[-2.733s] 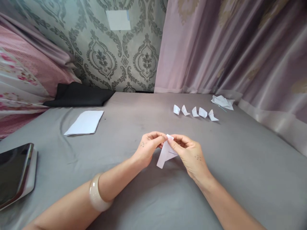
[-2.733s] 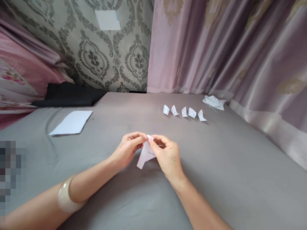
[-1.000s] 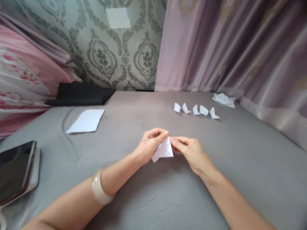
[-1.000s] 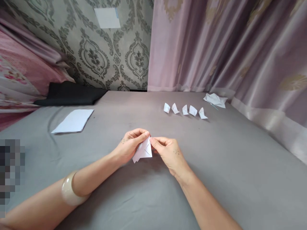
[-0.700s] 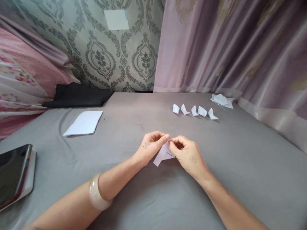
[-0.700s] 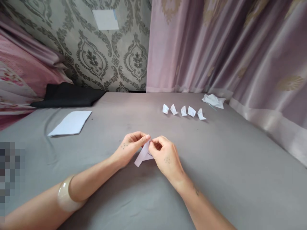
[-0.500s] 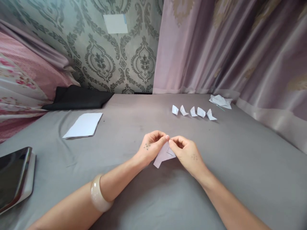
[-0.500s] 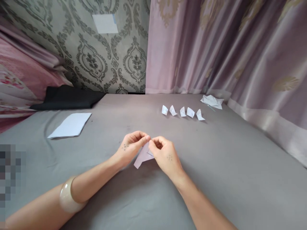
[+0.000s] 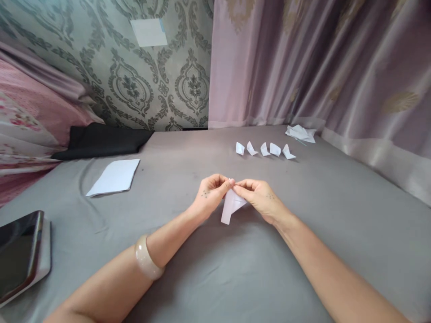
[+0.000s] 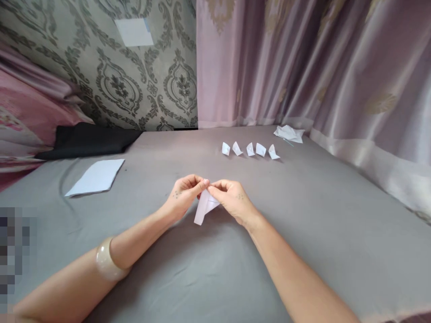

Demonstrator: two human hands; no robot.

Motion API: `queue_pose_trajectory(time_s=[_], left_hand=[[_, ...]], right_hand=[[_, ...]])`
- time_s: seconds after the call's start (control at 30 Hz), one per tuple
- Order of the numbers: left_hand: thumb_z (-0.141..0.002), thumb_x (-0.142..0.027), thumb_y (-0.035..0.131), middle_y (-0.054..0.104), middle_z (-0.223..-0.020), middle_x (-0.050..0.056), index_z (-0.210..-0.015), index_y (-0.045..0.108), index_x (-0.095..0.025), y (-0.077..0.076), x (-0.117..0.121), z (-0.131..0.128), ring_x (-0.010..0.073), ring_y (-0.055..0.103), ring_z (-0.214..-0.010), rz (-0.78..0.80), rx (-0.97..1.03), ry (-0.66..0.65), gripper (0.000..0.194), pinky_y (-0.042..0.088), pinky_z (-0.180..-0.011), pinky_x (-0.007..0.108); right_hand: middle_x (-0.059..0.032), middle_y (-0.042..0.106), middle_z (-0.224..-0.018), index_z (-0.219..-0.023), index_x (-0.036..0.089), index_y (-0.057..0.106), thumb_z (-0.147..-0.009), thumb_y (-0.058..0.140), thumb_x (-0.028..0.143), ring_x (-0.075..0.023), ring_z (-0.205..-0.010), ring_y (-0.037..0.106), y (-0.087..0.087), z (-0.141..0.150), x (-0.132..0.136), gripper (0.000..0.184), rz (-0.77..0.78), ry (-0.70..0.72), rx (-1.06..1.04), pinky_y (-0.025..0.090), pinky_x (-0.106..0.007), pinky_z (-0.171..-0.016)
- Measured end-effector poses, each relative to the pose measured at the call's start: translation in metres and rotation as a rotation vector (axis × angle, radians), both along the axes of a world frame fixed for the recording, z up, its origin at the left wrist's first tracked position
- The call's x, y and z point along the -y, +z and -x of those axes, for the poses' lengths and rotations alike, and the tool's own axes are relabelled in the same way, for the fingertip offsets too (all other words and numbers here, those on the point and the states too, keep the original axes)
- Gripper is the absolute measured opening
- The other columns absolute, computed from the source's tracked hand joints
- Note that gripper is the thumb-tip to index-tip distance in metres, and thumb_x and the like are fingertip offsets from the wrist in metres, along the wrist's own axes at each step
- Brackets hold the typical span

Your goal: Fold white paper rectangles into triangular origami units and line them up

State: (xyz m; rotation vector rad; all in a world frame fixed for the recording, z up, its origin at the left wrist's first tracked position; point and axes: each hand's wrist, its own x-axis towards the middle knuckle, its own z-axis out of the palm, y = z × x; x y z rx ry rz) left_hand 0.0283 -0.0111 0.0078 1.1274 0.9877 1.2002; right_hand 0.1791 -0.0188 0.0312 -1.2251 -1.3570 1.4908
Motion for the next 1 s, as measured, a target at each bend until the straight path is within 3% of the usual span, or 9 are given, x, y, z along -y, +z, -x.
queue_pose_trajectory(time_s=[0.13, 0.27, 0.43, 0.5, 0.6, 0.73, 0.83, 0.93, 1.0], left_hand=[[-0.073, -0.039, 0.071, 0.05, -0.057, -0.004, -0.066, 0.058, -0.013, 0.003, 0.002, -0.001, 0.0057, 0.042, -0.051, -0.02, -0.044, 0.05, 0.029, 0.032, -0.05, 0.02], [-0.083, -0.04, 0.059, 0.048, -0.055, -0.004, -0.069, 0.058, -0.014, 0.001, 0.003, 0.003, 0.0062, 0.04, -0.048, -0.071, -0.138, -0.002, 0.03, 0.032, -0.048, 0.02], [-0.087, -0.02, 0.049, 0.064, -0.099, 0.008, -0.109, 0.06, -0.019, -0.003, 0.007, 0.013, 0.016, 0.059, -0.087, -0.556, -0.499, 0.112, 0.024, 0.048, -0.071, 0.027], [-0.085, -0.014, 0.049, 0.063, -0.112, 0.009, -0.112, 0.061, -0.022, -0.001, 0.008, 0.015, 0.0192, 0.058, -0.102, -0.74, -0.605, 0.097, 0.03, 0.048, -0.083, 0.033], [-0.087, -0.015, 0.049, 0.066, -0.113, 0.008, -0.106, 0.066, -0.024, 0.004, 0.011, 0.015, 0.0206, 0.058, -0.108, -0.815, -0.613, 0.007, 0.027, 0.043, -0.096, 0.038], [-0.086, -0.024, 0.055, 0.071, -0.097, 0.007, -0.094, 0.073, -0.025, 0.008, 0.012, 0.015, 0.0204, 0.062, -0.093, -0.7, -0.514, -0.008, 0.02, 0.046, -0.089, 0.035], [-0.083, -0.029, 0.059, 0.07, -0.082, 0.006, -0.085, 0.074, -0.022, 0.006, 0.013, 0.013, 0.0176, 0.061, -0.077, -0.485, -0.467, 0.022, 0.016, 0.047, -0.076, 0.029], [-0.081, -0.033, 0.063, 0.067, -0.071, 0.004, -0.078, 0.069, -0.017, 0.004, 0.014, 0.009, 0.0128, 0.055, -0.062, -0.167, -0.322, -0.001, 0.018, 0.044, -0.062, 0.024], [-0.079, -0.036, 0.065, 0.065, -0.069, 0.003, -0.075, 0.067, -0.014, 0.003, 0.015, 0.007, 0.0103, 0.052, -0.058, -0.026, -0.216, -0.052, 0.023, 0.042, -0.059, 0.022]], right_hand=[[0.0, 0.064, -0.066, -0.07, 0.017, 0.067, -0.075, 0.067, 0.044, -0.0116, -0.063, 0.056, -0.005, -0.001, -0.002, 0.028, 0.031, 0.099, -0.033, 0.04, -0.026, -0.064], [0.001, 0.061, -0.063, -0.066, 0.017, 0.064, -0.07, 0.07, 0.039, -0.0107, -0.061, 0.052, -0.007, -0.003, -0.005, 0.023, 0.101, 0.038, -0.099, 0.038, -0.026, -0.062], [0.0042, 0.054, -0.058, -0.059, 0.017, 0.059, -0.061, 0.073, 0.028, -0.0096, -0.059, 0.049, -0.004, -0.006, -0.007, 0.018, 0.237, -0.052, -0.304, 0.039, -0.025, -0.062], [0.0034, 0.056, -0.059, -0.062, 0.017, 0.059, -0.061, 0.072, 0.027, -0.0105, -0.06, 0.05, -0.003, -0.006, -0.006, 0.016, 0.275, -0.049, -0.348, 0.04, -0.026, -0.061], [0.0023, 0.056, -0.06, -0.066, 0.017, 0.059, -0.063, 0.07, 0.028, -0.0112, -0.058, 0.05, -0.001, -0.005, -0.003, 0.015, 0.33, 0.003, -0.364, 0.04, -0.026, -0.058], [0.0038, 0.05, -0.054, -0.063, 0.019, 0.056, -0.066, 0.068, 0.029, -0.0095, -0.05, 0.043, 0.002, -0.004, 0.001, 0.016, 0.399, 0.08, -0.354, 0.034, -0.024, -0.048], [0.0036, 0.048, -0.054, -0.064, 0.018, 0.056, -0.07, 0.069, 0.036, -0.0079, -0.048, 0.039, 0.002, -0.009, -0.002, 0.023, 0.45, 0.09, -0.348, 0.028, -0.022, -0.045], [-0.0014, 0.057, -0.065, -0.068, 0.017, 0.063, -0.076, 0.06, 0.058, -0.0095, -0.056, 0.047, 0.0, -0.016, -0.007, 0.042, 0.286, -0.066, -0.247, 0.033, -0.022, -0.049], [-0.0043, 0.064, -0.08, -0.079, 0.017, 0.068, -0.077, 0.057, 0.063, -0.0122, -0.071, 0.055, -0.001, -0.018, -0.008, 0.047, 0.12, -0.079, -0.2, 0.039, -0.023, -0.058]])
